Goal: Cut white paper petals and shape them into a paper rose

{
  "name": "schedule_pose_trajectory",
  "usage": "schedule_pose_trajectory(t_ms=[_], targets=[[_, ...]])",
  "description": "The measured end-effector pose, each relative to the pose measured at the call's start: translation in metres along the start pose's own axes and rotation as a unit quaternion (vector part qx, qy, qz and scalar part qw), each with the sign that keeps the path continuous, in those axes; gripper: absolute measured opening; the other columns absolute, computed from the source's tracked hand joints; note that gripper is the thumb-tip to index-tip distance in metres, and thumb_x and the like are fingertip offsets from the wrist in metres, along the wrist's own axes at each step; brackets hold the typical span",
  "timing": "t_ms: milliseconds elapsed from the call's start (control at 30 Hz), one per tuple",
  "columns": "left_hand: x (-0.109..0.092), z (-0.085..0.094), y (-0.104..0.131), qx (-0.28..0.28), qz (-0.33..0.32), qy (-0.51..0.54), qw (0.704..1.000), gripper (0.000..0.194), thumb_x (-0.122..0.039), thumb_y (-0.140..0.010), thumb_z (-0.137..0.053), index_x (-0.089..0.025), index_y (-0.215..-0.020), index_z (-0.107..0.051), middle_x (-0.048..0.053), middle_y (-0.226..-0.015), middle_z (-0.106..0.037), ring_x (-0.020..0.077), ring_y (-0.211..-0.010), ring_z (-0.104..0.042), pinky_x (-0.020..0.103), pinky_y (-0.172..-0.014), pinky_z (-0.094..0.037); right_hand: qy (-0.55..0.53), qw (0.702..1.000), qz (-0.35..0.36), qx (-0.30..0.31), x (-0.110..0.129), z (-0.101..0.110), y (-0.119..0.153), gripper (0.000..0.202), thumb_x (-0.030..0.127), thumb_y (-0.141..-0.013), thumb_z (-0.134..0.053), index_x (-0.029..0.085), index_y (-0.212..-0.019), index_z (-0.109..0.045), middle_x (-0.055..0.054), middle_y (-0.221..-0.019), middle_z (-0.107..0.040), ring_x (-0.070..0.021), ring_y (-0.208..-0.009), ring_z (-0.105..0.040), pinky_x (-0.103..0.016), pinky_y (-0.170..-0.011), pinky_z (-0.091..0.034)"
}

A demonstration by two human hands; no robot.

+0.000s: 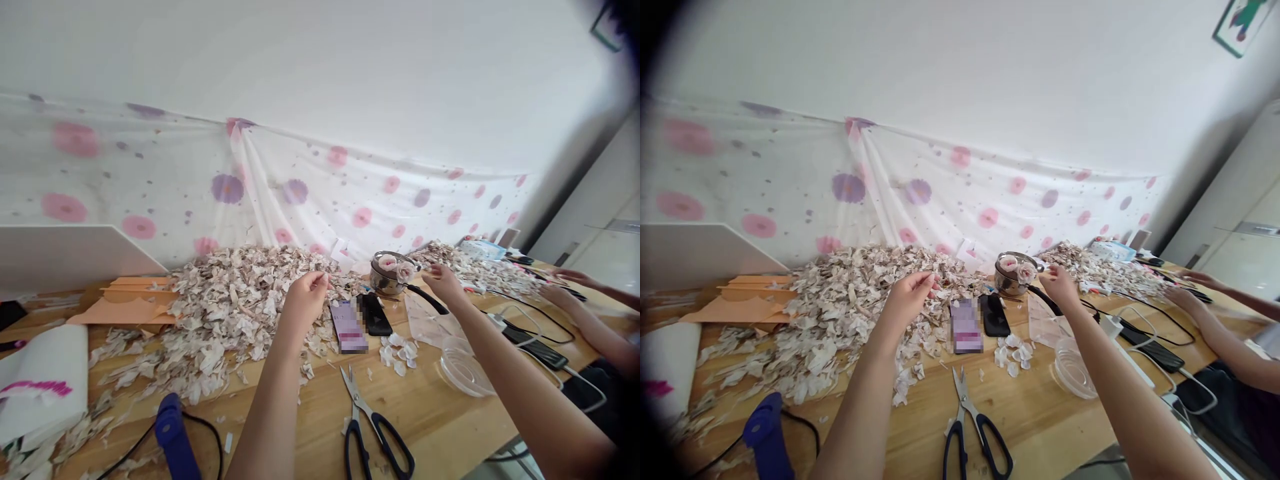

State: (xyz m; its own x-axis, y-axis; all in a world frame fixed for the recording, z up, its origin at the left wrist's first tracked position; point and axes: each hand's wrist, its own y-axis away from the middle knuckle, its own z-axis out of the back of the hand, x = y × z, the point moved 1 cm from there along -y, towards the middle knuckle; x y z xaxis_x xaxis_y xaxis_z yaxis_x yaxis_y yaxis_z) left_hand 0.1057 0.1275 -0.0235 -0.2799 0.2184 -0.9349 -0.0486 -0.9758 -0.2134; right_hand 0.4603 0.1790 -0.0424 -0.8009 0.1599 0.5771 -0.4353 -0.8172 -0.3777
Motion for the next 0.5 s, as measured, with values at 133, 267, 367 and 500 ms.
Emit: schedule_pose_trajectory(t_ms=[133, 267, 367, 500], targets=[[-0.003, -0.001, 0.001, 0.003, -0.011, 0.003, 1.000, 0.030, -0.037, -0.089, -0.047, -0.019, -0.101, -0.068, 0.006, -0.091, -0.071, 0.0184, -0.079, -0.065, 0.025, -0.064, -0.046, -0.016, 0.997, -0.065, 0.043, -0.023, -0.032, -0.025, 0.026, 0.032, -0.094, -0.058, 0.015, -0.114, -0.060, -0.006, -0.108, -0.065, -0.0186, -0.089, -0.065, -0.037, -0.077, -0.056], [-0.001, -0.004, -0.001, 0.002, -0.021, 0.003, 1.000, 0.030, -0.036, -0.089, -0.046, -0.019, -0.101, -0.068, 0.006, -0.090, -0.071, 0.0182, -0.076, -0.064, 0.026, -0.065, -0.047, -0.021, 0.995, -0.074, 0.061, -0.028, -0.050, -0.037, 0.028, 0.032, -0.094, -0.058, 0.015, -0.116, -0.059, -0.007, -0.111, -0.064, -0.0195, -0.092, -0.065, -0.039, -0.079, -0.056], [0.002, -0.007, -0.003, 0.005, -0.020, 0.001, 1.000, 0.030, -0.037, -0.088, -0.047, -0.018, -0.099, -0.068, 0.006, -0.089, -0.071, 0.0185, -0.073, -0.064, 0.025, -0.061, -0.046, -0.016, 0.995, -0.070, 0.063, -0.030, -0.055, -0.043, 0.029, 0.034, -0.094, -0.058, 0.015, -0.115, -0.059, -0.008, -0.112, -0.064, -0.0203, -0.094, -0.064, -0.041, -0.081, -0.055], [0.003, -0.008, -0.003, 0.008, -0.014, -0.002, 1.000, 0.031, -0.039, -0.088, -0.048, -0.017, -0.097, -0.068, 0.008, -0.089, -0.070, 0.0188, -0.074, -0.064, 0.024, -0.054, -0.043, -0.008, 0.996, -0.065, 0.068, -0.030, -0.058, -0.045, 0.028, 0.034, -0.093, -0.059, 0.015, -0.114, -0.060, -0.008, -0.113, -0.064, -0.0211, -0.096, -0.064, -0.041, -0.083, -0.055]])
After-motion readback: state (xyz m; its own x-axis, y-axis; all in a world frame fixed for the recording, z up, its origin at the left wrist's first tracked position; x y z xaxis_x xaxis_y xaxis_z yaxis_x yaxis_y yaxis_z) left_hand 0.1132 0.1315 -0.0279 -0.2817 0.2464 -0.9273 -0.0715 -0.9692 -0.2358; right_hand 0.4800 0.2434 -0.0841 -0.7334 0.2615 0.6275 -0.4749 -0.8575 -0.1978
